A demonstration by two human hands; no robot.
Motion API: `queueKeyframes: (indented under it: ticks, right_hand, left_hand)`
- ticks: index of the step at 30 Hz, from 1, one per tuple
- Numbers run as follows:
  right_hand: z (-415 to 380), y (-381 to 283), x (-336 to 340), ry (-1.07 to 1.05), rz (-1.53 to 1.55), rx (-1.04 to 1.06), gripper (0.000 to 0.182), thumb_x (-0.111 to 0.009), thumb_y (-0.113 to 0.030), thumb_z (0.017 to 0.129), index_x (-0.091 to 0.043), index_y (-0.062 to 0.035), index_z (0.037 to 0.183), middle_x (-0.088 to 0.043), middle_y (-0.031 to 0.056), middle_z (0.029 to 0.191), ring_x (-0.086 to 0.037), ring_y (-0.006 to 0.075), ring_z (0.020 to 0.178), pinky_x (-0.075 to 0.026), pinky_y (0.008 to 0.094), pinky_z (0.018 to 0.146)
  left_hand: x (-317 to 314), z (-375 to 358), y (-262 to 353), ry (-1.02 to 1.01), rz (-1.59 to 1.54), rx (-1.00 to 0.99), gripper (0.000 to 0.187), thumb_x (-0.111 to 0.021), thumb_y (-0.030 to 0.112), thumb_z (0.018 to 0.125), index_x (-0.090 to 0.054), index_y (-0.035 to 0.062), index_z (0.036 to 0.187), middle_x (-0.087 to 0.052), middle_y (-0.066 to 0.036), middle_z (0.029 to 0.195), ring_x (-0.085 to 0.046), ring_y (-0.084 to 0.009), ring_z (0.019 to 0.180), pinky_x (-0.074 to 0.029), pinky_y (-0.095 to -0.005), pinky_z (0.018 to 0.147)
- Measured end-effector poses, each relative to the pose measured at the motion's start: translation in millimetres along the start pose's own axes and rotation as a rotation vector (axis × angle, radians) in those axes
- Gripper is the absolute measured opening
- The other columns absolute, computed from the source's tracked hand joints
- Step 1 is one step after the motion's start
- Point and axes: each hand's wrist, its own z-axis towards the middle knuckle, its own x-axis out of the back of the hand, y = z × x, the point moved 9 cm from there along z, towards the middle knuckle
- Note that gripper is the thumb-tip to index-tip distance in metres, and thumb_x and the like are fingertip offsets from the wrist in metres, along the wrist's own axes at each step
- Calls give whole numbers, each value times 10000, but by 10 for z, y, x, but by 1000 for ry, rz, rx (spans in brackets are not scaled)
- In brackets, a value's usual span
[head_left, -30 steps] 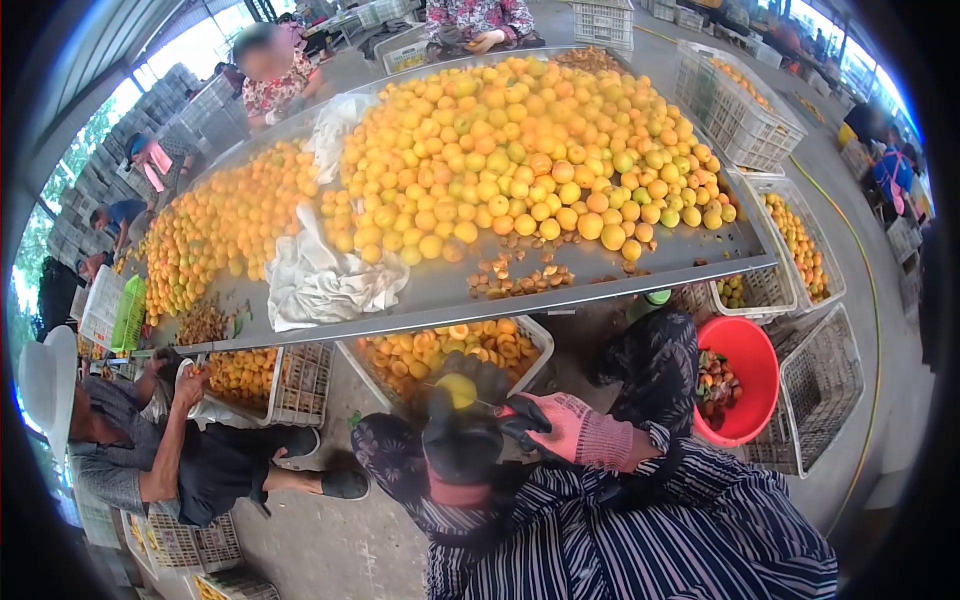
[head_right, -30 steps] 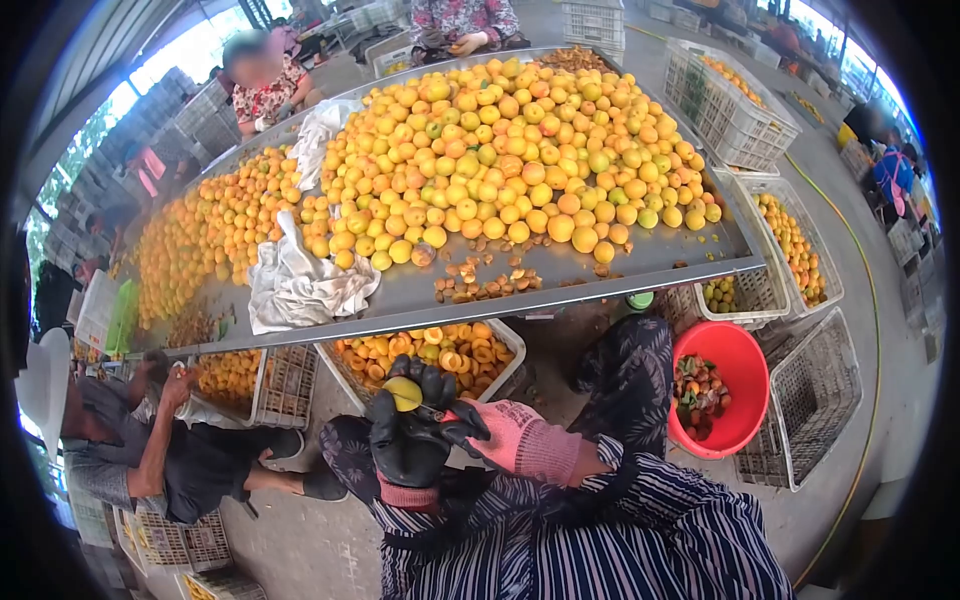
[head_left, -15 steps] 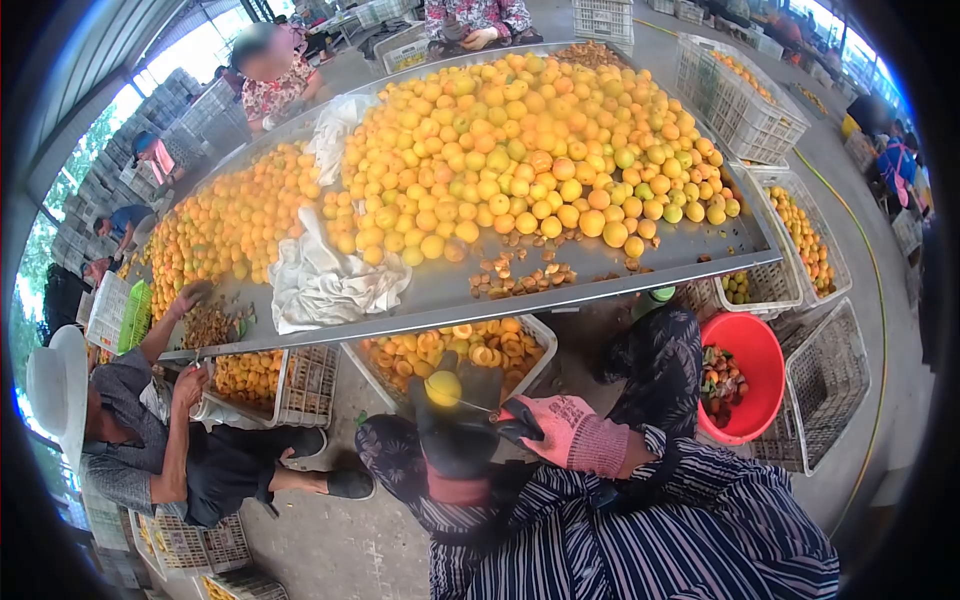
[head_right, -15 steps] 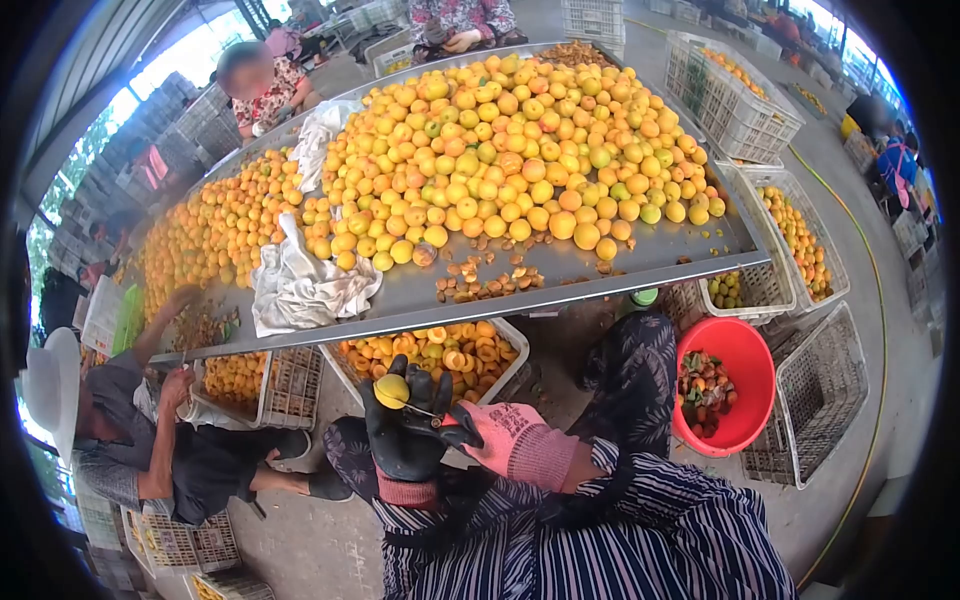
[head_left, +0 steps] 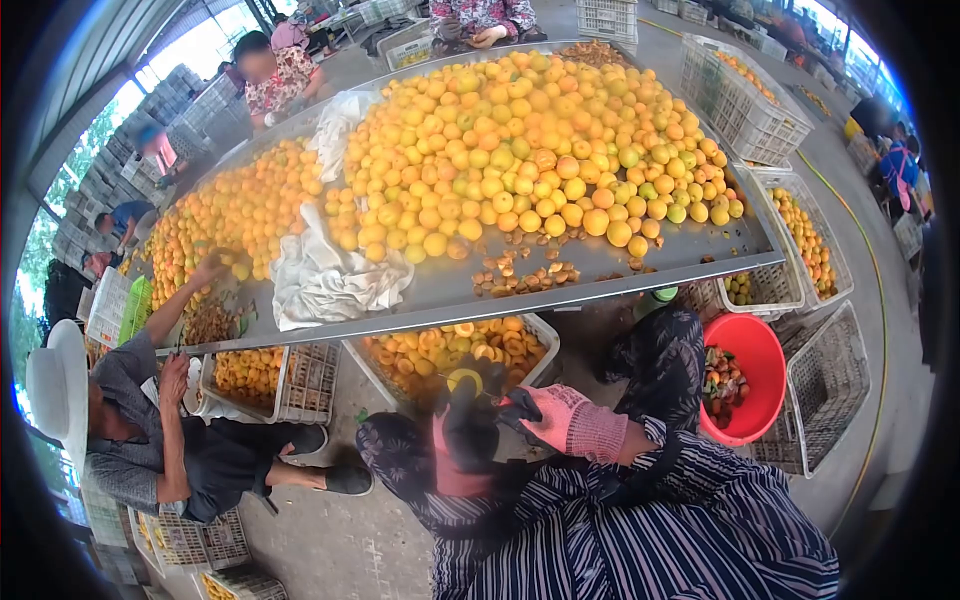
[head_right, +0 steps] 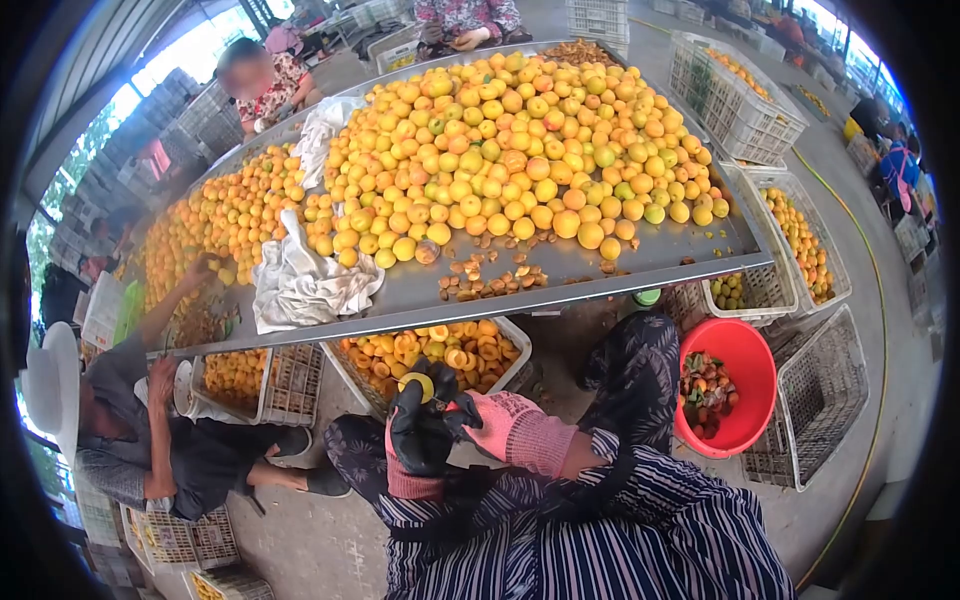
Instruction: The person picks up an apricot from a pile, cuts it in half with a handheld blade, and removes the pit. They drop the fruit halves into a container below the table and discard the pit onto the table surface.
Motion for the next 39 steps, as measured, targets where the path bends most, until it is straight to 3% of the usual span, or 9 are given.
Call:
queueKeyframes:
  ticks: [4,8,14,18,23,27,29,32,39]
  right_hand:
    - [-86,-245,114,1,-137,8,394,-500,-324,860,-443,-100,1180,-632,157,888,-615,329,862,-492,420,749]
    - [-82,-265,39,-9,-204,-25,419,-563,-244,812,-446,-96,1186,-619,146,928,-603,336,852,-493,405,716]
    - [-14,-126,-170,-66,-299,-93,406,-542,-231,833,-443,-92,1201,-618,146,922,-608,327,842,-497,404,721]
    - [93,1,-363,-2,98,15,432,-508,-235,861,-423,-42,1239,-615,185,964,-585,349,940,-471,413,811]
    - [139,29,-444,78,442,121,368,-527,-147,872,-510,-55,1229,-640,135,932,-625,200,789,-484,308,747]
    - [171,45,-488,77,518,162,300,-503,-201,888,-554,-33,1132,-633,139,982,-617,279,908,-474,337,792]
    - [166,245,-769,-146,918,-171,320,-497,-225,904,-547,-34,1155,-634,73,919,-616,176,804,-480,291,737]
    - [108,-29,-544,-258,944,-235,324,-501,-241,910,-535,-31,1155,-604,24,859,-574,100,730,-477,269,677]
    - [180,-147,276,325,141,44,286,-542,-210,856,-508,-43,1086,-612,137,844,-617,287,784,-484,353,695]
  left_hand:
    - [-60,-35,224,98,135,-168,413,-533,326,906,-465,93,1240,-571,-108,1066,-594,-279,931,-514,-435,754]
    - [-117,-15,166,11,-209,41,497,-494,471,897,-466,103,1230,-590,-86,907,-609,-290,867,-513,-439,721]
    - [1,-2,123,230,-24,-13,558,-511,513,876,-473,8,1110,-524,-58,736,-540,-237,672,-469,-356,573]
    - [-14,20,142,224,-1,-23,570,-507,510,879,-460,-3,1121,-507,-53,727,-537,-226,670,-461,-332,546]
    - [97,-26,168,258,11,-58,593,-480,517,886,-454,-4,1169,-516,-52,762,-566,-221,705,-491,-363,524]
    - [181,-15,116,227,-68,-55,607,-466,522,889,-470,-10,1182,-534,-57,809,-587,-217,729,-527,-381,601]
    - [244,6,102,225,-60,-81,612,-465,528,886,-474,-6,1185,-544,-61,816,-589,-220,738,-525,-380,592]
    - [363,67,113,252,-22,-90,619,-459,543,880,-486,1,1179,-564,-62,780,-590,-208,701,-517,-362,543]
    - [184,0,173,136,0,89,600,-442,565,874,-534,29,1125,-581,-49,619,-541,-148,499,-475,-245,496]
